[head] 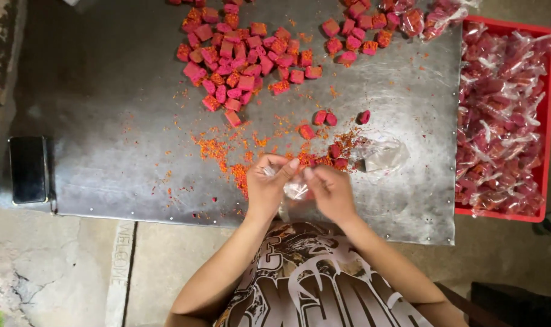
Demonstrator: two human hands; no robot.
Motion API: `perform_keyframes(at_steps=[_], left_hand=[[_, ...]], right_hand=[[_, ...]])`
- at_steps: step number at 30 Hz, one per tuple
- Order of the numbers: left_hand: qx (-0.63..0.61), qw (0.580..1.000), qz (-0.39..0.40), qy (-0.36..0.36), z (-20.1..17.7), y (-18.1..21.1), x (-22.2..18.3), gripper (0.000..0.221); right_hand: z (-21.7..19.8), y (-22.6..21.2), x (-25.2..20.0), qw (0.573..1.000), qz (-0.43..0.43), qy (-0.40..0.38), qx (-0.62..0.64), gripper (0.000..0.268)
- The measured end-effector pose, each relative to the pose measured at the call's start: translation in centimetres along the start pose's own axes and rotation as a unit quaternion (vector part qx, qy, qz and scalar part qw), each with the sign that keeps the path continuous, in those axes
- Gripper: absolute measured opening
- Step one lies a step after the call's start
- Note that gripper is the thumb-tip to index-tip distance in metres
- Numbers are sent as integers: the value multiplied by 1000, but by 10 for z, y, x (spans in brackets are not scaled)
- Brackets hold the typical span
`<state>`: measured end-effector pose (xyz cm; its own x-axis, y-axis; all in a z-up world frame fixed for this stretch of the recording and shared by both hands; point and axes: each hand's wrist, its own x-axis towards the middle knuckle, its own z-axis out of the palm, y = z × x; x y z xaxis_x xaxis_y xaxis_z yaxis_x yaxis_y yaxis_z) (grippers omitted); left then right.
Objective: The person packs food pieces into small plastic bags by hand on a metal table and arranges packaged bags in a red crate.
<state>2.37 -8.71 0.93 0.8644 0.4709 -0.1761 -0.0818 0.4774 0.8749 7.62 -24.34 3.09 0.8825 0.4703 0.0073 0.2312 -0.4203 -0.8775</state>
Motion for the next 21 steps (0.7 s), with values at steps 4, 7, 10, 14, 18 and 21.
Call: perform_keyframes(at_steps=[4, 7, 10, 14, 18, 21], left_hand=[[25, 997, 23, 71, -30, -27, 12, 42], [-96, 994, -49, -6, -61, -20, 22, 41], [169, 973, -8, -159, -64, 9, 22, 14], [294, 910, 77, -282, -42, 37, 11, 40], [464, 852, -47, -239, -27, 39, 4, 25], [378, 888, -30, -259, -26, 41, 3, 16]], right_hand=[[-27, 14, 16, 996, 25, 47, 73, 30], [-51, 16, 20, 998, 16, 26, 62, 24], [-61, 10, 23, 998, 20, -42, 37, 20], [-62, -3, 31, 990, 30, -140, 8, 19], [-60, -15, 44, 987, 75, -140, -30, 19], [-59, -14, 49, 986, 95, -122, -60, 21]])
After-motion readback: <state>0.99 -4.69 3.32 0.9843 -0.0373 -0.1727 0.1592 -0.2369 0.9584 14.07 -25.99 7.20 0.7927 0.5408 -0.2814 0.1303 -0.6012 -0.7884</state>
